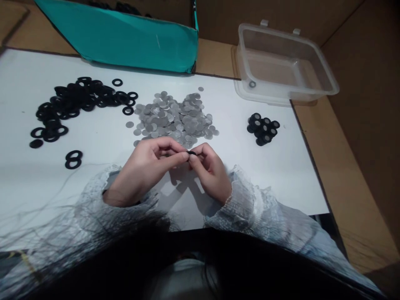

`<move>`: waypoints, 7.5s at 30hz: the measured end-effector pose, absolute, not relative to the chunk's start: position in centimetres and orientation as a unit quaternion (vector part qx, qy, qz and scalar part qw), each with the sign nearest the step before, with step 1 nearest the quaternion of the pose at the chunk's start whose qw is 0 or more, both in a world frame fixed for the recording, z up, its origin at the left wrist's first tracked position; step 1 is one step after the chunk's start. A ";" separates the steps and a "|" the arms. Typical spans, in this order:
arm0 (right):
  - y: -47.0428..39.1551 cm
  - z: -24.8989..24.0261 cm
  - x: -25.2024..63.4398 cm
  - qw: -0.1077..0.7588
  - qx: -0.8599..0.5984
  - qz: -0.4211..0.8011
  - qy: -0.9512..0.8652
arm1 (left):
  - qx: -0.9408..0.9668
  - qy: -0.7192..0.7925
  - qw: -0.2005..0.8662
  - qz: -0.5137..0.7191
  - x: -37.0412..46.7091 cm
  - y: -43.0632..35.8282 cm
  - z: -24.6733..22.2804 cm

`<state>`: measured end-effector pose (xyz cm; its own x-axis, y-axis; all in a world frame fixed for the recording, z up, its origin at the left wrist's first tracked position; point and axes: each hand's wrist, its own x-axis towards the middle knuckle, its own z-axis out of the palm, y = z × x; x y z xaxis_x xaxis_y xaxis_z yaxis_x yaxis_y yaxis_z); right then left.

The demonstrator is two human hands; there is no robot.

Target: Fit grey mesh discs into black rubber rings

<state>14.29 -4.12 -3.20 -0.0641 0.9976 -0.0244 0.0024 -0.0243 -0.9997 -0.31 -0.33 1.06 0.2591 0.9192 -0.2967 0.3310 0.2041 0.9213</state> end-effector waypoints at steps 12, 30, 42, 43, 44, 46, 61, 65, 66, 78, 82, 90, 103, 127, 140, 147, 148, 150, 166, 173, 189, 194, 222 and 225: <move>-4.1 -3.2 14.4 0.521 -0.509 0.504 -0.465 | 0.626 0.555 0.487 0.252 0.1 -1.1 0.6; -2.9 -2.8 16.2 0.466 -0.478 0.540 -0.512 | 0.600 0.549 0.507 0.286 0.3 -1.2 0.5; -3.3 -2.6 16.1 0.459 -0.519 0.561 -0.454 | 0.631 0.587 0.425 0.275 0.8 -1.9 0.8; -3.3 -2.7 16.1 0.454 -0.520 0.563 -0.454 | 0.628 0.593 0.422 0.275 1.0 -1.9 0.9; -3.3 -2.7 16.1 0.452 -0.522 0.562 -0.456 | 0.625 0.598 0.419 0.276 1.0 -2.0 0.9; -3.3 -2.7 16.0 0.461 -0.522 0.553 -0.457 | 0.620 0.604 0.415 0.280 1.1 -2.0 0.9; -2.6 -3.0 16.9 0.404 -0.470 0.569 -0.540 | 0.613 0.546 0.491 0.292 0.4 -1.3 0.3; -2.5 -2.8 17.1 0.415 -0.482 0.555 -0.536 | 0.613 0.544 0.497 0.286 0.3 -1.2 0.4; -2.6 -2.7 17.0 0.419 -0.486 0.559 -0.526 | 0.613 0.543 0.498 0.285 0.4 -1.2 0.5; -2.9 -2.1 16.4 0.444 -0.501 0.577 -0.468 | 0.571 0.558 0.523 0.299 0.7 -1.4 1.1; -3.3 -2.1 15.7 0.476 -0.513 0.552 -0.453 | 0.539 0.560 0.533 0.334 0.8 -1.6 0.8; -3.4 -2.7 15.7 0.474 -0.506 0.564 -0.448 | 0.606 0.585 0.440 0.313 1.3 -2.4 0.8; -2.9 -2.2 16.4 0.439 -0.506 0.588 -0.454 | 0.598 0.563 0.497 0.278 0.6 -1.6 0.6; -3.2 -2.6 16.6 0.423 -0.508 0.549 -0.512 | 0.615 0.582 0.458 0.270 0.8 -2.0 0.6; -3.2 -2.5 16.6 0.417 -0.529 0.590 -0.446 | 0.609 0.591 0.459 0.263 0.7 -1.9 0.5; -3.0 -2.6 16.1 0.465 -0.493 0.630 -0.380 | 0.592 0.586 0.462 0.304 1.0 -2.1 0.5; -3.0 -2.6 16.1 0.462 -0.490 0.637 -0.375 | 0.591 0.590 0.460 0.302 1.0 -2.1 0.4; -3.0 -2.7 16.1 0.441 -0.493 0.647 -0.379 | 0.600 0.600 0.449 0.280 1.0 -2.0 0.4; -3.4 -2.2 16.5 0.454 -0.522 0.586 -0.422 | 0.650 0.581 0.381 0.309 1.0 -2.5 0.0; -3.6 -1.4 16.3 0.441 -0.528 0.611 -0.391 | 0.713 0.541 0.321 0.309 1.1 -2.7 -0.4; -3.2 -2.2 16.4 0.446 -0.495 0.645 -0.374 | 0.661 0.568 0.382 0.307 1.1 -2.3 -0.5; -3.2 -2.1 16.8 0.423 -0.493 0.621 -0.439 | 0.680 0.580 0.365 0.262 0.9 -2.0 0.3; -3.9 -1.8 16.0 0.471 -0.512 0.599 -0.397 | 0.704 0.570 0.344 0.248 0.9 -2.4 0.4; -3.9 -1.7 15.9 0.479 -0.522 0.594 -0.381 | 0.687 0.581 0.354 0.254 1.0 -2.4 0.6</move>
